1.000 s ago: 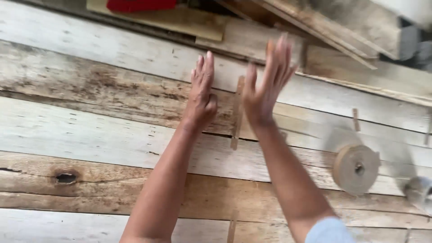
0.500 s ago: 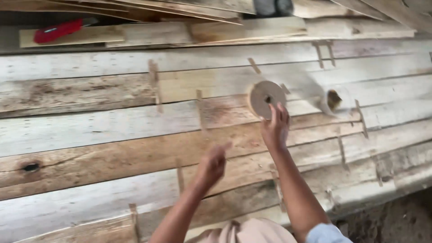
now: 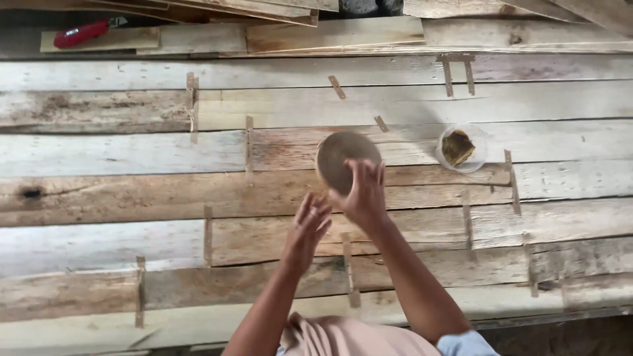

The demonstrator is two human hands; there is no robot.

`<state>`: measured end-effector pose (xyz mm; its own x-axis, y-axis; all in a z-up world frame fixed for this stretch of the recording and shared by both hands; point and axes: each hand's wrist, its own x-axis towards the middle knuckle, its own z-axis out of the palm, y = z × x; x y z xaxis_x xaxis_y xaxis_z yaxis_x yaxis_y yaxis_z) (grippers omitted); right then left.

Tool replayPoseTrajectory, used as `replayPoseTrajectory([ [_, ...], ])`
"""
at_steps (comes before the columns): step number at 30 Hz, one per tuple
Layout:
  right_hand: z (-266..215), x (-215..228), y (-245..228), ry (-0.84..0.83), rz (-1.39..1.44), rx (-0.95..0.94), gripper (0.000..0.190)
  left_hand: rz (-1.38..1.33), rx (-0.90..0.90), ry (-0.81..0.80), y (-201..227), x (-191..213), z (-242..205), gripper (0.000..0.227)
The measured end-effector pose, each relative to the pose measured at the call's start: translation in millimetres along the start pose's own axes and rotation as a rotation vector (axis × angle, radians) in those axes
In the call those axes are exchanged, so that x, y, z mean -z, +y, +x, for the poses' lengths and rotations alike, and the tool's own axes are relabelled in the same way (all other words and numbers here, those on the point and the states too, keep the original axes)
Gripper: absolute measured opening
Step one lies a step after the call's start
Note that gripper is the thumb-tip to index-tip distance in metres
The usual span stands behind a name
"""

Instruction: Applying adhesive to strips of veneer tape and sticking them onto the joints of wooden planks.

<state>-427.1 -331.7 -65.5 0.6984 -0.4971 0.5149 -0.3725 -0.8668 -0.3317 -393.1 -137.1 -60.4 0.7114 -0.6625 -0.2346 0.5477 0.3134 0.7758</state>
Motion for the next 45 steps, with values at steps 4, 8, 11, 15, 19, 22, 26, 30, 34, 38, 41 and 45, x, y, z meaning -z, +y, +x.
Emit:
replayPoseTrajectory([
  [4, -55.1, 87.3, -22.3, -0.259, 0.219, 0.282, 0.080, -0.247, 0.108, 0.017, -36.0, -5.8, 12.1, 0.052],
  [8, -57.7, 146.0, -6.2, -0.307, 0.618, 0.277, 0.061, -0.466, 0.177, 0.232, -58.1, -37.8, -9.4, 0.031],
  [11, -53.9, 147.9, 35.5, -0.384, 0.614, -0.205, 0.053, -0.652, 0.220, 0.202, -55.8, -60.9, -37.7, 0.018],
  [15, -67.8, 168.6, 25.4, -0.548, 1.074, -0.590, 0.060, -0.677, 0.268, 0.110, -30.2, -91.3, -68.8, 0.035],
  [19, -104.3, 163.5, 54.2, -0.454, 1.088, -0.611, 0.054, -0.726, 0.218, 0.008, -40.6, -87.9, -85.4, 0.049],
  [22, -125.4, 171.4, 50.2, -0.426, 1.141, -0.567, 0.045, -0.744, 0.126, -0.043, -35.7, -82.1, -101.2, 0.058],
  [26, -154.9, 184.1, 29.9, -0.456, 1.252, -0.480, 0.048, -0.766, 0.061, 0.013, -29.1, -78.2, -137.4, 0.066],
  [30, -185.9, 198.8, 2.7, -0.453, 1.217, -0.463, 0.049, -0.726, 0.027, 0.049, -43.3, -58.8, -149.8, 0.068],
  [34, -216.7, 199.2, -5.2, -0.428, 1.130, -0.500, 0.038, -0.653, 0.017, 0.042, -43.7, -59.4, -169.9, 0.068],
  [38, -243.4, 205.4, -5.9, -0.476, 1.083, -0.452, 0.040, -0.587, -0.035, 0.031, -56.7, -67.4, -178.7, 0.070],
  [41, -255.4, 212.6, -4.7, -0.453, 1.103, -0.472, 0.042, -0.513, -0.071, -0.031, -65.8, -72.9, -179.6, 0.075],
  [45, -258.9, 222.3, -9.1, -0.380, 1.136, -0.512, 0.042, -0.442, -0.082, -0.053, -49.6, -102.7, -203.6, 0.070],
])
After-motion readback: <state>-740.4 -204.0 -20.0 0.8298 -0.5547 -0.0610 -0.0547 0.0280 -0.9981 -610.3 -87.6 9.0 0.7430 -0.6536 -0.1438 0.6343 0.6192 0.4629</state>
